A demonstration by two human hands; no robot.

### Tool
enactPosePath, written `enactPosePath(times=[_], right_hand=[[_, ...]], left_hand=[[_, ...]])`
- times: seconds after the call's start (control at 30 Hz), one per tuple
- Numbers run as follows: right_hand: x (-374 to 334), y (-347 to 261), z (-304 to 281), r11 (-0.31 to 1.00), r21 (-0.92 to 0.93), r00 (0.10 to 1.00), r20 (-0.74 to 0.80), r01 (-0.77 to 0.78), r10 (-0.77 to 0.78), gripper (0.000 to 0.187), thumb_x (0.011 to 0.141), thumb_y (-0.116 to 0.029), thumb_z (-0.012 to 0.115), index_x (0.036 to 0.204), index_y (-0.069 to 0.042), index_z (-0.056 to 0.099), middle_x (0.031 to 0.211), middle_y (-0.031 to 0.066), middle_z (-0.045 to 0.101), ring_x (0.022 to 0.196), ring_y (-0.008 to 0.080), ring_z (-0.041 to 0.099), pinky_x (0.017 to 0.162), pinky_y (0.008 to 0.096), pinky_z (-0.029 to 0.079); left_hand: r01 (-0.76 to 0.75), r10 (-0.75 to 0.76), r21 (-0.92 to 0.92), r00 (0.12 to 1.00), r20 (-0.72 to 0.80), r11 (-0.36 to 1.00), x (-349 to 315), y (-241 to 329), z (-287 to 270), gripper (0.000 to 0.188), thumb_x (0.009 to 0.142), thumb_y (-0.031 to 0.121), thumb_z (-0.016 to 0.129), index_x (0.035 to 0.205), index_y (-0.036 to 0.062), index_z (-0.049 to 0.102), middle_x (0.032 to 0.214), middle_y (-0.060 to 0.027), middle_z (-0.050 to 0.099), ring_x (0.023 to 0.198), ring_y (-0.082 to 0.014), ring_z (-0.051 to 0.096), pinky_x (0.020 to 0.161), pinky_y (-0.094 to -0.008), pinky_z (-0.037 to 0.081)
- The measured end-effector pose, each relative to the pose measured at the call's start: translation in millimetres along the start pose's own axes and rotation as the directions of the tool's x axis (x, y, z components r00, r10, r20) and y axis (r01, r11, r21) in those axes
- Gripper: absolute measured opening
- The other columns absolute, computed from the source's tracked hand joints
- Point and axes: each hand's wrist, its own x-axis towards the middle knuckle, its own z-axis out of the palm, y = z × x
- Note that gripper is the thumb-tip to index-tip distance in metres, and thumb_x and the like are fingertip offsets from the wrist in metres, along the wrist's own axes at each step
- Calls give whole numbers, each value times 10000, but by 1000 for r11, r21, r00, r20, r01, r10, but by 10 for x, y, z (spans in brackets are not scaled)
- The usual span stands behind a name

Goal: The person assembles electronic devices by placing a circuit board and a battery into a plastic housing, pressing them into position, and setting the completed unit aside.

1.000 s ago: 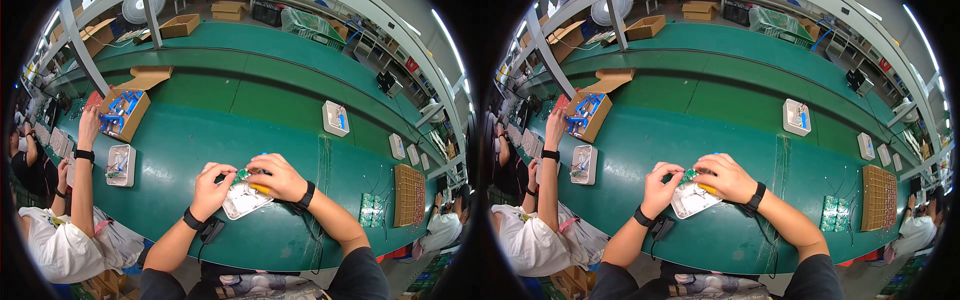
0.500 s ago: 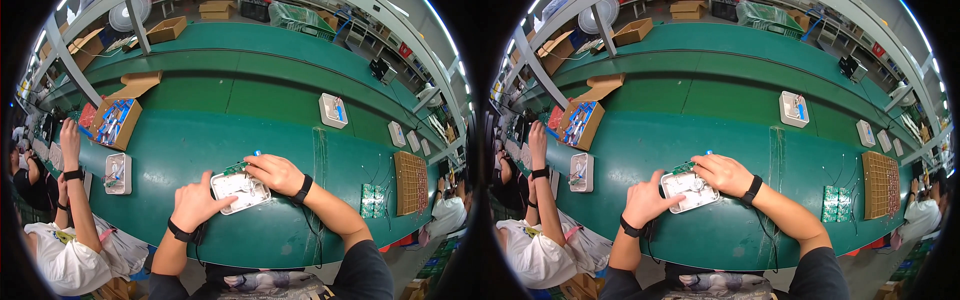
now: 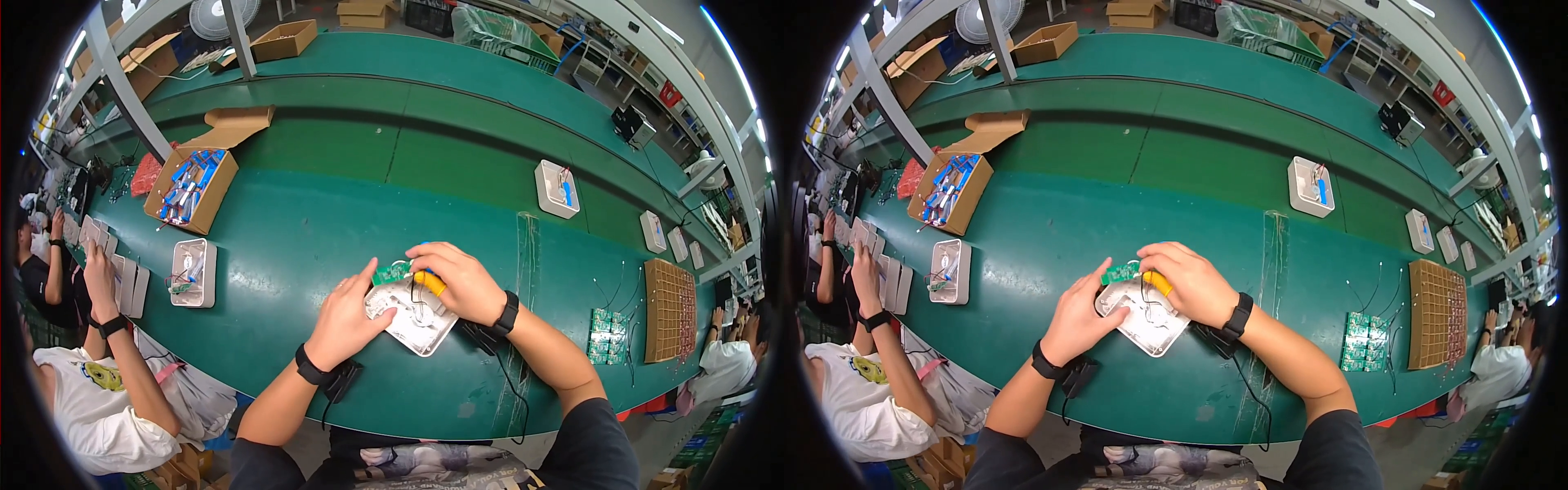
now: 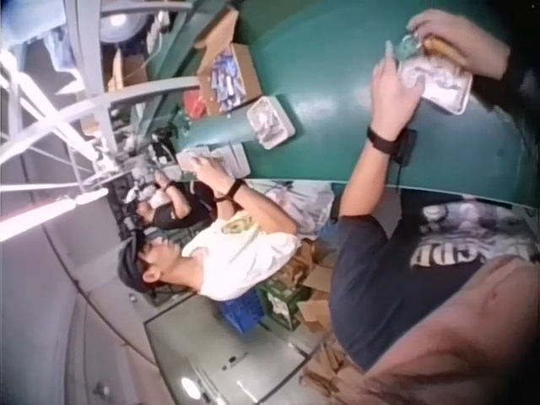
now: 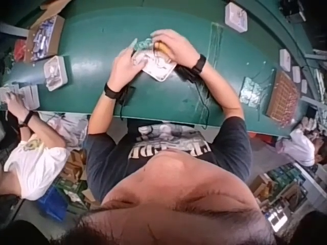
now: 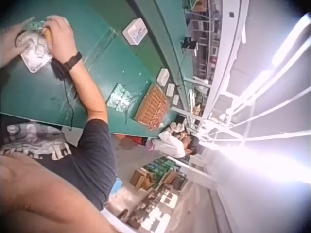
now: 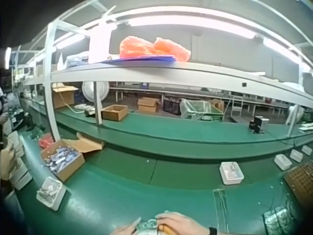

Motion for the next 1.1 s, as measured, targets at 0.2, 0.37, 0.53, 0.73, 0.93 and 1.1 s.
enactPosePath(times=[0.2, 0.37, 0.53, 0.73, 0.93, 1.1], right_hand=[[41, -74, -43, 980, -149, 979, 174, 133, -107, 185, 943, -115, 689, 1093, -6, 686, 1321, 143, 665, 1296, 322, 613, 1137, 461, 471], [78, -214, -102, 956, -241, 967, 229, 165, -109, 197, 931, -123, 656, 1077, 6, 683, 1305, 154, 662, 1248, 316, 628, 1117, 452, 478], [95, -324, -125, 932, -309, 952, 290, 189, -97, 190, 937, -92, 637, 1101, -4, 677, 1312, 138, 666, 1231, 321, 640, 1106, 454, 490], [16, -245, -26, 948, -290, 955, 294, 135, -46, 171, 905, -84, 642, 1050, 0, 669, 1264, 142, 661, 1136, 305, 674, 1008, 419, 536], [6, -223, -43, 952, -282, 951, 306, 120, -29, 164, 912, -85, 648, 1054, -5, 664, 1264, 133, 657, 1112, 305, 686, 962, 417, 564], [4, -210, -78, 965, -246, 949, 316, 88, -6, 181, 922, -91, 668, 1086, -15, 672, 1274, 124, 660, 1091, 321, 692, 938, 433, 582]], left_hand=[[-17, 16, -242, 1000, -9, 970, 21, 20, -55, 629, 830, 69, 849, 1412, 10, 617, 1150, -178, 767, 1025, -313, 774, 898, -402, 611], [-69, 74, -254, 997, 11, 965, 51, 25, -135, 519, 848, 76, 847, 1321, 10, 643, 1120, -174, 776, 1034, -318, 775, 894, -391, 611], [-71, 87, -231, 994, 61, 970, 48, 46, -150, 409, 857, 79, 839, 1218, 34, 653, 1110, -162, 781, 971, -333, 775, 840, -390, 618], [-196, 201, -148, 979, 24, 969, 37, 21, -119, 218, 855, 73, 837, 1042, 50, 728, 1159, -132, 789, 931, -297, 787, 791, -371, 636], [-251, 250, -29, 968, -36, 967, 16, 58, -116, 147, 842, 97, 853, 949, 62, 758, 1177, -111, 791, 875, -271, 784, 748, -365, 640], [-222, 221, -14, 974, -42, 975, 11, 75, -128, 145, 838, 111, 862, 950, 63, 783, 1167, -98, 794, 818, -261, 778, 711, -355, 636]])
